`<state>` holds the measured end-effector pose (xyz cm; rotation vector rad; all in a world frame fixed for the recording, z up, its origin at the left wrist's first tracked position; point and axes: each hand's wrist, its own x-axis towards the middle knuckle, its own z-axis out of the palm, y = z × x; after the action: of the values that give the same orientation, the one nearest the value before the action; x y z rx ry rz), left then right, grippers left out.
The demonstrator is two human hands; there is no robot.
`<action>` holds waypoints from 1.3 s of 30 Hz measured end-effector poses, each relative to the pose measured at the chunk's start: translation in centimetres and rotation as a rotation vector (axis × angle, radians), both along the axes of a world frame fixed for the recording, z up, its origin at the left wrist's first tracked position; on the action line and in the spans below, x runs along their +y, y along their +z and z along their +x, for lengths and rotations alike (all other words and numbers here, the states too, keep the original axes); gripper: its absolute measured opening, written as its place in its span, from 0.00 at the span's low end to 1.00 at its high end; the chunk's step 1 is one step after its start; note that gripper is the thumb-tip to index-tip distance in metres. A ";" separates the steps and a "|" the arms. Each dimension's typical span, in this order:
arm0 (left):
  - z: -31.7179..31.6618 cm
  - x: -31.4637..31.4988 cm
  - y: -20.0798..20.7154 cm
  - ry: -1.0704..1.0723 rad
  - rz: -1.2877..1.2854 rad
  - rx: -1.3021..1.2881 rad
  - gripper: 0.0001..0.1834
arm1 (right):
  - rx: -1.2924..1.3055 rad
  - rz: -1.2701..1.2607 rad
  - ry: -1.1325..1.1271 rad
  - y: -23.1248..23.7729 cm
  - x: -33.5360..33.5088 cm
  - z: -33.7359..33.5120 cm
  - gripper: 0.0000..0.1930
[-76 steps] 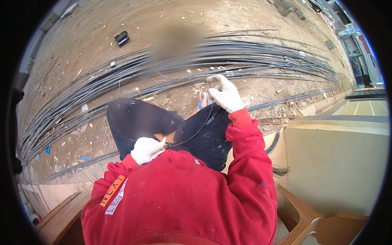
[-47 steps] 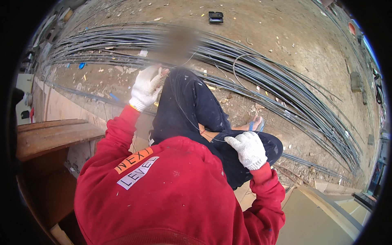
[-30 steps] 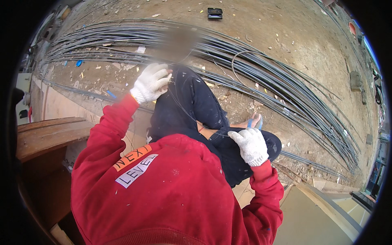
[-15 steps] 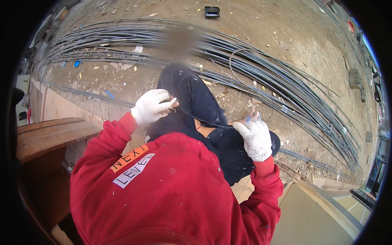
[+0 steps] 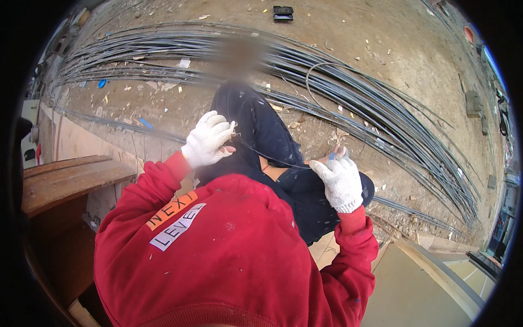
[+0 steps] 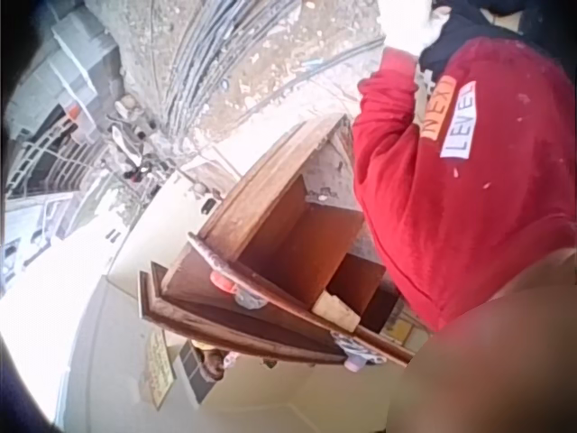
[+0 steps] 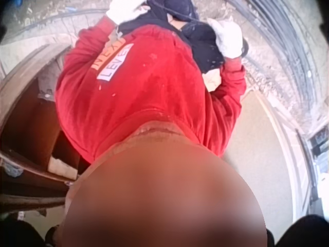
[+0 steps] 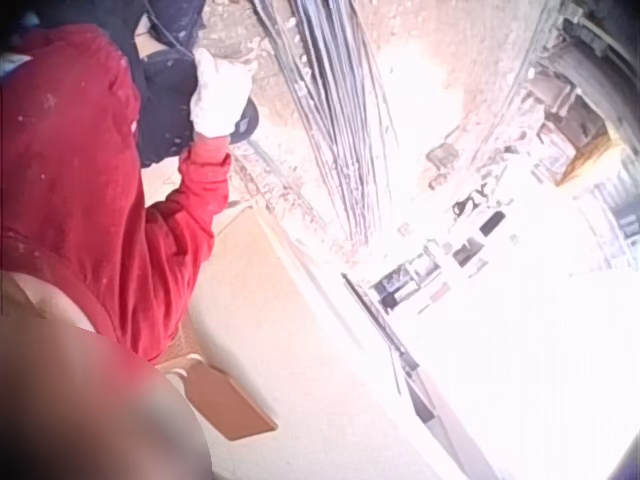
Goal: The person sits on a chair and repeatedly twists thin metal wires by hand. They pull the wire taut, twist it into a coil, and then separate the strands. The person handles the wires one at a time, repeating the process throughout the clip.
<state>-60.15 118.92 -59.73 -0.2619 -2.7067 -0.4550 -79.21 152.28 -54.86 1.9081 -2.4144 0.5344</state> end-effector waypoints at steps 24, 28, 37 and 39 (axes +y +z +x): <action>-6.0 3.7 8.5 -0.135 1.602 -0.193 0.44 | 0.455 -0.673 -0.362 8.9 0.1 -3.6 0.27; -8.4 3.4 9.9 0.230 1.503 0.459 0.30 | 0.202 -0.743 -0.526 8.8 0.0 -3.5 0.27; -15.4 -5.4 11.3 0.261 1.251 0.545 0.29 | -0.360 0.270 0.231 12.5 -0.7 3.8 0.19; -15.8 -5.7 11.2 0.249 1.389 0.562 0.29 | -0.660 0.087 0.300 15.1 0.6 4.2 0.11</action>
<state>-75.98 113.18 -48.54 0.2955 -1.3750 -1.6704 -75.00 152.84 -39.80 2.4571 -2.5092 1.2706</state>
